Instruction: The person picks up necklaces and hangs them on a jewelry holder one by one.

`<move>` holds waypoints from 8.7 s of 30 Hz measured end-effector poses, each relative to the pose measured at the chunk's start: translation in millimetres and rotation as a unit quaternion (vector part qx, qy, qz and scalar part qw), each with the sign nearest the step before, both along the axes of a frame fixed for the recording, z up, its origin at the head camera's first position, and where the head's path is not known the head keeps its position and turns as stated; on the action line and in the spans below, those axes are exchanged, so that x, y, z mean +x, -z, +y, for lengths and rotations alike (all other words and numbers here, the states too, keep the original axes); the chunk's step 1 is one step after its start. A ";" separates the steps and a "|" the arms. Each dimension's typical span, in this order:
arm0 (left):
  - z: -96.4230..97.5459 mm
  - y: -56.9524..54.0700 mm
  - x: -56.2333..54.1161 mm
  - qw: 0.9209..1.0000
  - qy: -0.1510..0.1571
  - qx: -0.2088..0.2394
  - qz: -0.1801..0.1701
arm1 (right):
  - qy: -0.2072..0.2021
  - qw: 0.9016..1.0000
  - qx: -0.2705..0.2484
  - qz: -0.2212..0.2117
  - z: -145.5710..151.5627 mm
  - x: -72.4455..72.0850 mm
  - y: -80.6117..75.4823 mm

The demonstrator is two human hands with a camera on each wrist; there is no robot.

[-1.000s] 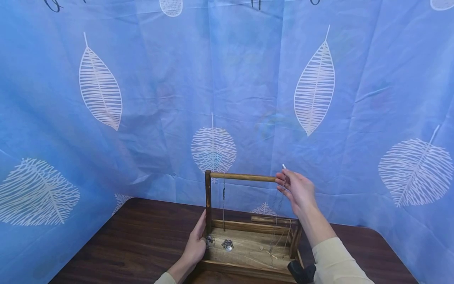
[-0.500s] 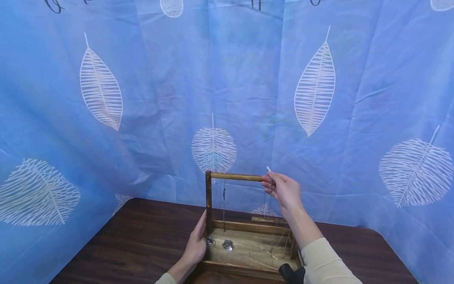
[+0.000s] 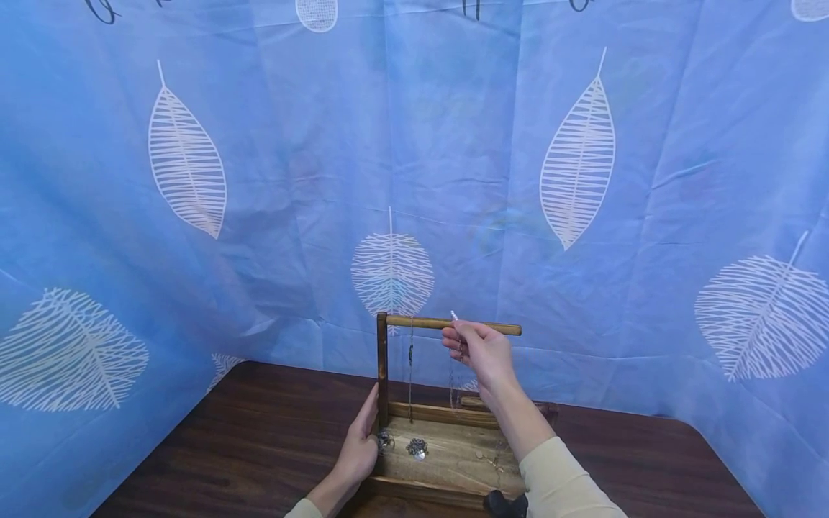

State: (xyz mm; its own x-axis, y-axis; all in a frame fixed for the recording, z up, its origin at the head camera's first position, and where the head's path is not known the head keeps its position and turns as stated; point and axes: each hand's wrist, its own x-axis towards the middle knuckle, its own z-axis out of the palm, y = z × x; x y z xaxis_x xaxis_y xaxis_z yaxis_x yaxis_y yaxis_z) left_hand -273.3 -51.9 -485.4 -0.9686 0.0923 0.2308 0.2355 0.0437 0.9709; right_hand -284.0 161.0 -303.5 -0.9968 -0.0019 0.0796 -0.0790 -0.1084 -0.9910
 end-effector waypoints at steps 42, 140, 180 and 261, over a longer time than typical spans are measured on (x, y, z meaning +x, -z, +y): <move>1.0 -2.2 -0.3 1.000 -0.014 -0.017 -0.001 | 0.000 0.989 0.146 0.031 -32.6 -5.2 37.6; -0.8 -1.8 3.3 1.000 -0.001 0.002 0.018 | -0.069 0.950 0.300 0.051 -94.3 17.2 165.0; -1.6 3.1 3.0 0.999 -0.001 -0.012 0.042 | -0.026 0.980 0.144 0.131 -90.5 27.3 107.0; 1.5 -1.8 2.2 1.000 -0.008 -0.006 0.008 | -0.049 0.949 0.296 0.097 1.6 -11.4 -31.9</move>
